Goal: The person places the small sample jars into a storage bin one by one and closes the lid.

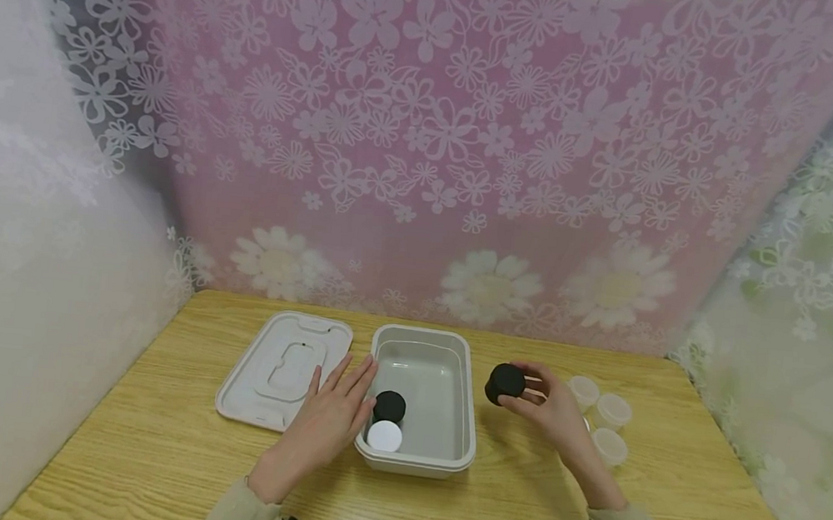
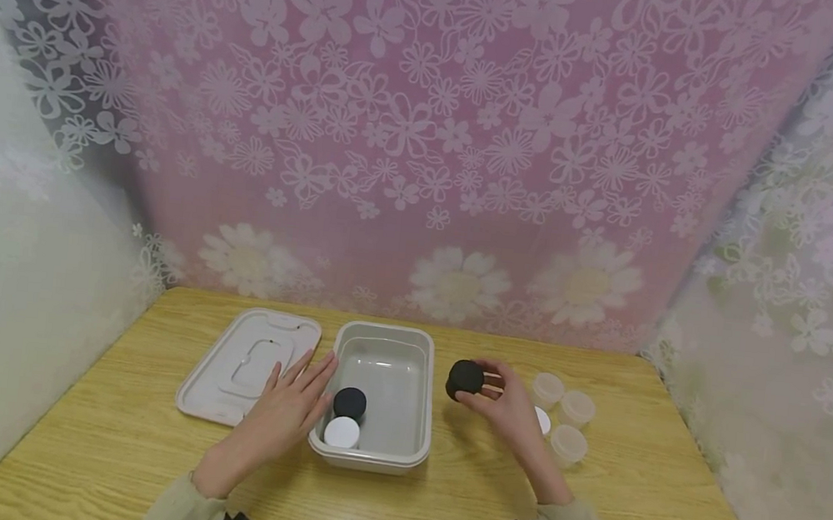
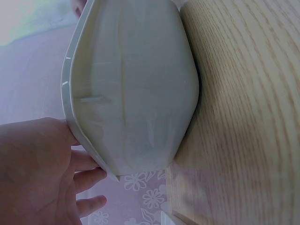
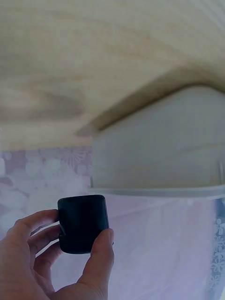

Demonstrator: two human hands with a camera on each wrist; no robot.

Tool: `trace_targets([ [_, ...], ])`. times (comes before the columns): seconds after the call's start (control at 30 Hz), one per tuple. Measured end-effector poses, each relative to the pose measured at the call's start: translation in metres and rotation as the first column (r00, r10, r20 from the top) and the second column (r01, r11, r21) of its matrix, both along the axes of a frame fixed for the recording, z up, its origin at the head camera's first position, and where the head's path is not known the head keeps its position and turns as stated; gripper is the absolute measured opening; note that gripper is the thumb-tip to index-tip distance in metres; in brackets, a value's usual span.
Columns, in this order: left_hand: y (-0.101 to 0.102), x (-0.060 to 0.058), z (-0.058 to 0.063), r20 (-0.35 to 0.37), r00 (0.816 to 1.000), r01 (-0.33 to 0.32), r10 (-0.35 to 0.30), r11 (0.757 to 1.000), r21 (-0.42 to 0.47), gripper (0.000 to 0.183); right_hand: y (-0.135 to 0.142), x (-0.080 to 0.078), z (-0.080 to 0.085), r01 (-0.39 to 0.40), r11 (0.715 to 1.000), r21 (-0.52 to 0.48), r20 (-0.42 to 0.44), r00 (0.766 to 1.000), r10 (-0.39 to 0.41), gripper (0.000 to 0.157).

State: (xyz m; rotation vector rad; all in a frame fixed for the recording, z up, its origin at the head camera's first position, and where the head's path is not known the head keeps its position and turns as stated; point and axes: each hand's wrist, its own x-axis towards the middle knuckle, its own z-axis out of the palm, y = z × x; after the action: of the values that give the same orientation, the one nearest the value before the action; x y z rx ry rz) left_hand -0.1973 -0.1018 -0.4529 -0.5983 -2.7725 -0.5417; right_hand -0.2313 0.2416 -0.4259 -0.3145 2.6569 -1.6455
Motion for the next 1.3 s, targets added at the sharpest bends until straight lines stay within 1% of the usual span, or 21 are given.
trace_targets([
  [0.17,0.000,0.000,-0.001,-0.003,1.000,0.001,-0.001,1.000,0.002,0.053,-0.012,-0.010,0.010,-0.023,1.000,-0.019,-0.010,1.000,0.023,0.065],
  [0.37,-0.001,-0.001,-0.002,-0.005,1.000,0.005,-0.005,1.000,-0.003,0.054,-0.032,-0.024,0.011,-0.041,0.999,-0.025,-0.045,0.998,0.040,0.063],
  [0.5,-0.001,-0.001,-0.001,-0.012,1.000,0.009,-0.009,1.000,0.003,0.053,-0.048,-0.035,0.011,-0.079,0.996,-0.035,-0.052,0.996,0.077,0.062],
  [0.67,0.000,-0.001,-0.001,-0.014,1.000,0.007,-0.007,1.000,0.002,0.053,-0.066,-0.050,0.007,-0.127,0.991,-0.051,-0.017,0.992,0.126,0.061],
  [0.77,0.000,0.000,0.000,-0.008,1.000,0.002,-0.002,1.000,-0.005,0.053,-0.077,-0.056,0.005,-0.156,0.986,-0.053,0.008,0.988,0.157,0.060],
  [0.97,0.000,0.000,0.000,-0.007,1.000,-0.007,0.007,1.000,-0.009,0.053,-0.096,-0.064,-0.003,-0.203,0.979,0.033,-0.018,0.979,0.204,0.057],
  [1.1,0.000,0.001,0.000,-0.003,1.000,-0.005,0.005,1.000,-0.013,0.054,-0.106,-0.069,-0.007,-0.241,0.967,0.083,-0.018,0.970,0.243,0.056],
  [1.23,-0.001,0.000,-0.002,0.002,1.000,-0.001,0.001,1.000,-0.016,0.054,-0.113,-0.074,-0.011,-0.307,0.943,0.131,-0.030,0.949,0.313,0.053],
  [1.3,-0.001,0.000,-0.003,-0.001,1.000,-0.001,0.001,1.000,-0.017,0.054,-0.116,-0.076,-0.012,-0.340,0.924,0.172,-0.027,0.937,0.350,0.053],
])
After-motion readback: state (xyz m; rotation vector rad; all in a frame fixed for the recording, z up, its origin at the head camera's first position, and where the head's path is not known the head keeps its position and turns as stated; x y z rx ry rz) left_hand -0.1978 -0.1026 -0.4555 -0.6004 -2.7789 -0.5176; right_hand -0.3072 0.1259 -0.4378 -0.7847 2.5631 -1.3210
